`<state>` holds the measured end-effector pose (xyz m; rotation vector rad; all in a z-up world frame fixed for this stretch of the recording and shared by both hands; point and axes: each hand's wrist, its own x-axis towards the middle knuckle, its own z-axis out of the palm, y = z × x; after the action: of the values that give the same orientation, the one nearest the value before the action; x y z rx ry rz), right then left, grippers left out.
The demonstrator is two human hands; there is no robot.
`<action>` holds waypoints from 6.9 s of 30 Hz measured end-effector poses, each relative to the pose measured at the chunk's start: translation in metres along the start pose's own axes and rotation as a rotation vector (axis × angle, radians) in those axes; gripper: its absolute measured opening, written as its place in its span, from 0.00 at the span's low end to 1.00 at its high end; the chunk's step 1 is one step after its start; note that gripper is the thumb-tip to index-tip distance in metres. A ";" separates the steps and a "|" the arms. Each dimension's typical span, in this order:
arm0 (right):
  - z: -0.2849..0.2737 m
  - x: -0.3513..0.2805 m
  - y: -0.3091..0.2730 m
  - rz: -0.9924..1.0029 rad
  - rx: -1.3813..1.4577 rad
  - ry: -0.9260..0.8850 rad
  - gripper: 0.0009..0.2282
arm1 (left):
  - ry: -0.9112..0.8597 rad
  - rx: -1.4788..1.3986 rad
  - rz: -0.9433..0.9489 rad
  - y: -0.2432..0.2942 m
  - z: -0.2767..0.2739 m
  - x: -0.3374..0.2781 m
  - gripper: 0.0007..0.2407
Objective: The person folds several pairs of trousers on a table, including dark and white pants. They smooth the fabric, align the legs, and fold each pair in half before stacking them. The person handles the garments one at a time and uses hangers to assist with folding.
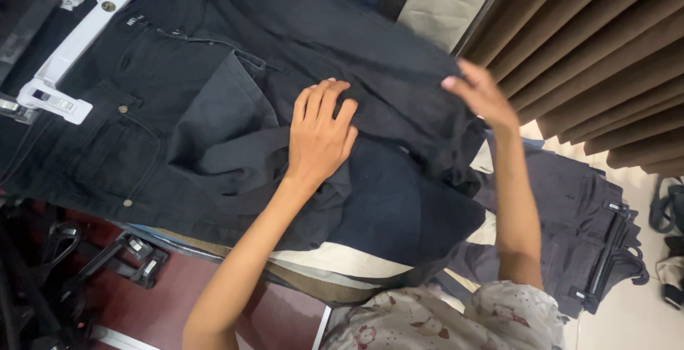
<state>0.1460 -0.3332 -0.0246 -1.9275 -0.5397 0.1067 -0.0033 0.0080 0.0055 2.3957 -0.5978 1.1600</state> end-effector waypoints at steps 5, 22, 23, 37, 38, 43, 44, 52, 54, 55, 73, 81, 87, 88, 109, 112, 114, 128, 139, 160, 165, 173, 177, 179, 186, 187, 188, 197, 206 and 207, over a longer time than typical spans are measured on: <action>-0.033 -0.005 -0.039 -0.167 -0.098 0.221 0.11 | -0.023 0.026 0.010 0.000 0.001 -0.002 0.13; -0.059 -0.103 0.176 0.541 0.028 0.055 0.35 | -0.041 0.081 0.027 -0.001 0.005 -0.003 0.09; -0.065 -0.110 0.171 0.594 -0.044 0.193 0.36 | -0.043 0.087 0.028 -0.001 0.005 -0.003 0.09; -0.084 -0.118 0.060 -0.028 -0.736 0.396 0.12 | -0.022 0.110 0.031 -0.001 0.008 -0.006 0.10; -0.075 -0.114 0.074 -0.028 -0.737 0.349 0.10 | -0.022 0.115 0.033 -0.001 0.008 -0.006 0.11; -0.039 -0.095 0.153 0.158 -0.263 0.136 0.10 | -0.043 0.113 0.036 0.000 0.005 -0.005 0.14; -0.035 -0.094 0.164 0.181 -0.158 0.105 0.10 | -0.048 0.116 0.036 0.000 0.004 -0.004 0.15; -0.032 -0.115 0.175 0.501 -0.191 -0.125 0.21 | -0.052 0.103 0.042 0.001 0.002 -0.002 0.19; -0.054 -0.123 0.166 0.527 -0.349 -0.030 0.24 | -0.050 0.107 0.042 0.001 0.003 -0.003 0.18; -0.063 -0.126 0.162 0.551 -0.528 0.057 0.29 | -0.050 0.111 0.043 0.001 0.003 -0.003 0.17; 0.013 -0.026 0.112 -0.071 -0.442 0.280 0.11 | -0.059 0.159 0.014 0.005 0.005 -0.003 0.15; 0.089 0.077 0.008 -0.402 -0.389 0.458 0.11 | -0.043 0.134 0.013 0.006 0.003 -0.003 0.14; 0.132 0.129 -0.047 -0.650 -0.367 0.385 0.17 | -0.044 0.120 -0.001 0.005 0.005 -0.006 0.14; 0.139 0.136 -0.053 -0.645 -0.400 0.393 0.14 | -0.046 0.119 -0.003 0.004 0.005 -0.006 0.14; 0.179 0.152 -0.085 -0.808 -0.484 0.397 0.10 | 0.055 -0.217 -0.018 0.027 -0.069 -0.026 0.12; 0.186 0.123 -0.126 -0.723 -0.336 0.220 0.06 | 0.088 -0.033 -0.085 0.032 -0.108 -0.032 0.11; 0.199 0.105 -0.154 -0.646 -0.216 0.056 0.07 | 0.122 0.063 -0.242 0.031 -0.133 -0.036 0.10; 0.276 0.026 -0.218 -0.959 -0.690 -0.501 0.19 | -0.277 0.134 -0.749 -0.004 -0.179 -0.066 0.27; 0.158 -0.022 -0.169 -0.653 -0.142 -0.968 0.15 | -0.358 0.011 -0.677 0.000 -0.187 -0.068 0.22; 0.058 -0.102 -0.108 -0.232 -0.751 -0.325 0.24 | -0.810 -0.328 -0.383 0.045 -0.114 -0.060 0.27; 0.117 -0.105 -0.129 -0.451 -0.529 -0.456 0.25 | -0.757 -0.289 -0.266 0.048 -0.114 -0.059 0.18; 0.116 -0.112 -0.108 -0.248 -0.549 -0.439 0.10 | -0.579 -0.515 -0.410 0.048 -0.125 -0.043 0.09; 0.085 -0.119 -0.116 0.208 -0.442 -0.687 0.10 | -0.492 -0.799 -0.514 0.050 -0.129 -0.046 0.07; 0.084 -0.124 -0.118 0.013 -0.453 -0.537 0.10 | -0.401 -0.878 -0.340 0.048 -0.127 -0.053 0.07; 0.118 -0.126 -0.112 -0.247 -0.078 -0.567 0.19 | -0.401 -0.537 -0.138 0.045 -0.113 -0.083 0.10; 0.126 -0.131 -0.112 -0.300 -0.146 -0.539 0.19 | -0.350 -0.523 -0.114 0.047 -0.115 -0.086 0.10; 0.134 -0.139 -0.112 -0.353 -0.213 -0.510 0.19 | -0.381 -0.499 -0.175 0.049 -0.117 -0.089 0.09; 0.121 -0.144 -0.123 -0.239 -0.205 0.051 0.14 | -0.626 -0.480 -0.298 0.067 -0.146 -0.097 0.10; 0.105 -0.069 -0.088 0.370 0.458 0.096 0.19 | -0.368 -0.148 0.060 0.063 -0.110 -0.108 0.16; 0.104 -0.065 -0.080 0.429 0.437 0.107 0.18 | -0.360 -0.061 0.061 0.062 -0.103 -0.110 0.14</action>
<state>0.0293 -0.2462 -0.0074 -1.5791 -0.0153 0.3638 -0.1633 0.0334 -0.0133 2.5658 -0.8098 0.7221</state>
